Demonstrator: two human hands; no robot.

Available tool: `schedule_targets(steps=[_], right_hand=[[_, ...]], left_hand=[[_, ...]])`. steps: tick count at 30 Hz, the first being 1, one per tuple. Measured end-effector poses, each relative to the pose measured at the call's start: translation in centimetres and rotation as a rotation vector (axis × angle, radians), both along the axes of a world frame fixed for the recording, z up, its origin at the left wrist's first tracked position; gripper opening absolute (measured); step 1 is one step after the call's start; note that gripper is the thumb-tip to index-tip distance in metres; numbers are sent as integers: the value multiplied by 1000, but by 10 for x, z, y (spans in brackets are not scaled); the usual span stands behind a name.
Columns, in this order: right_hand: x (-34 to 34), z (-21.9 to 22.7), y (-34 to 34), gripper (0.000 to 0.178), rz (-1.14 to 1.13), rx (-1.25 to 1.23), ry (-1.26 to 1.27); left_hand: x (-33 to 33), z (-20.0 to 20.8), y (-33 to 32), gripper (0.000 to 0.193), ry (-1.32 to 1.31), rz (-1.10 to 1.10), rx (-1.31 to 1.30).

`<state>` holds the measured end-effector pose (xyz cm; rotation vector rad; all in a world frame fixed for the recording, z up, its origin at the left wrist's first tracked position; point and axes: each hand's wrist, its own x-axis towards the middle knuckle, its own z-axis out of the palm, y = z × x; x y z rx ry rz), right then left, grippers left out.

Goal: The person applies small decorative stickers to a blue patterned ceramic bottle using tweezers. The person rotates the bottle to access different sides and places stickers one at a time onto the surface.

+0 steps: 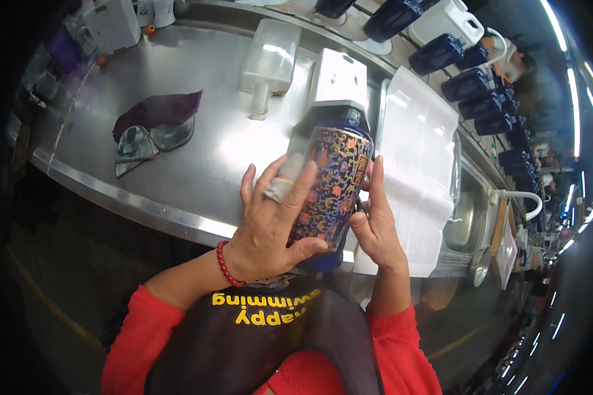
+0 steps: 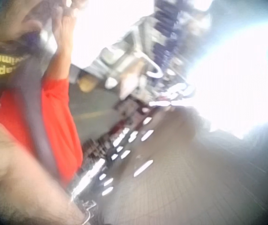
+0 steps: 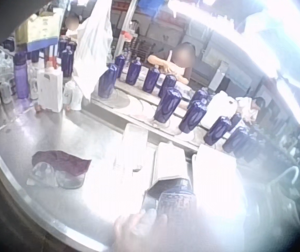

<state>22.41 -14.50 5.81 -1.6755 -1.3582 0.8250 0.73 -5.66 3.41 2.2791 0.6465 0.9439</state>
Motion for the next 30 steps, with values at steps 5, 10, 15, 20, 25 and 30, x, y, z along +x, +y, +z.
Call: schedule_targets(steps=[5, 10, 15, 20, 25, 30], right_hand=[[8, -8, -4, 115, 1, -11, -11], [7, -21, -7, 109, 7, 79, -7], [-1, -19, -10, 106, 16, 113, 44], [-7, -14, -11, 107, 22, 53, 156], [-6, -11, -14, 111, 25, 104, 30], [-6, -7, -20, 117, 34, -31, 64]], left_hand=[[-20, -13, -7, 121, 126, -39, -21], [-16, -26, -10, 106, 131, 66, 98], [-14, -27, -9, 100, 113, 76, 52], [-21, -31, -9, 95, 39, -37, -68], [-31, -37, -12, 87, 32, -34, -75], [-39, -35, -26, 83, 113, -10, 6]])
